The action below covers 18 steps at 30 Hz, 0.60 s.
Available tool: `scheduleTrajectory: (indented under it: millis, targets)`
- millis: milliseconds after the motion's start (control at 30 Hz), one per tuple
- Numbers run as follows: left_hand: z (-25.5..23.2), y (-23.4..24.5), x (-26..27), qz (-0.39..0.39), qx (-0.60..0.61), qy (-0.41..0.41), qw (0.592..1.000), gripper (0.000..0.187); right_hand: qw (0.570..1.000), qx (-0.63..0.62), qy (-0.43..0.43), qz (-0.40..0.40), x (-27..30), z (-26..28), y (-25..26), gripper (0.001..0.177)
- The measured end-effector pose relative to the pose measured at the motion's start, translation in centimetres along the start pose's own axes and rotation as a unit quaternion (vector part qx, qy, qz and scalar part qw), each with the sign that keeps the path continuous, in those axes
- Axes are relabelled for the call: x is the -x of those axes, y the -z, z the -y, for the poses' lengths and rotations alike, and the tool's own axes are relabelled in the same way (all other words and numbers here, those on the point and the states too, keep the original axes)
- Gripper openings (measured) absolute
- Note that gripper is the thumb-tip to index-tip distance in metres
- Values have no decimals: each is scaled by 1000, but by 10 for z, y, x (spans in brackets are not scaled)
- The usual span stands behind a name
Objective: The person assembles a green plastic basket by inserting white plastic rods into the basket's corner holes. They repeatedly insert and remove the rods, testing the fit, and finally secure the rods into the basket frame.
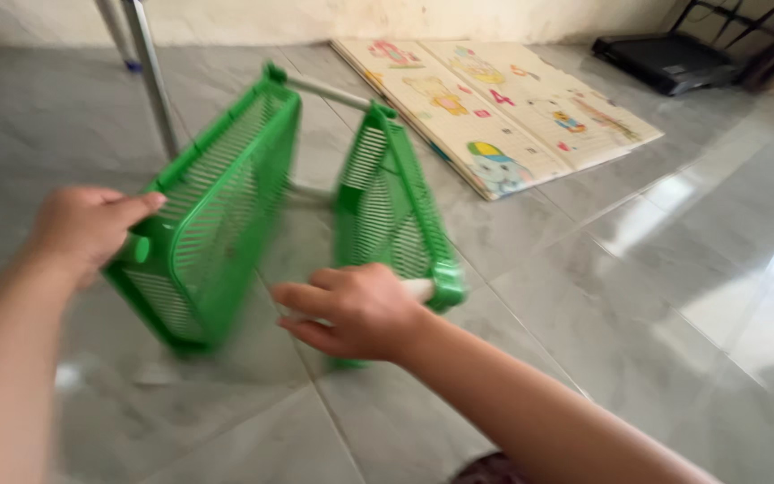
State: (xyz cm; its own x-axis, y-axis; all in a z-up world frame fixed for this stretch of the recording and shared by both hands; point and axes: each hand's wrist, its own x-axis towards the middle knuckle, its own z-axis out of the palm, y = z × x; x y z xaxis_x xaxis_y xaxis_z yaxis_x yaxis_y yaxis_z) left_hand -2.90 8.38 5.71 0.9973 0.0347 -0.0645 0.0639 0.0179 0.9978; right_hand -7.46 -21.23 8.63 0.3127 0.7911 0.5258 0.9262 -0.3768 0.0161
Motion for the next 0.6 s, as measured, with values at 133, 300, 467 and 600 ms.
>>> scheduleTrajectory:
  millis: [133,300,467,600]
  targets:
    - [43,-27,-29,-183,-339,-165,908,49,994,-69,-45,-70,-36,4,-31,41]
    - [81,-31,-46,-146,-209,-100,962,42,996,-67,-64,-14,-36,-13,-36,46]
    - [41,-55,-22,-142,-225,-69,962,48,994,-90,-55,-22,-36,-18,-36,45]
    - [38,-61,-16,-149,-168,-50,973,45,991,-111,-70,15,-33,-23,-39,51]
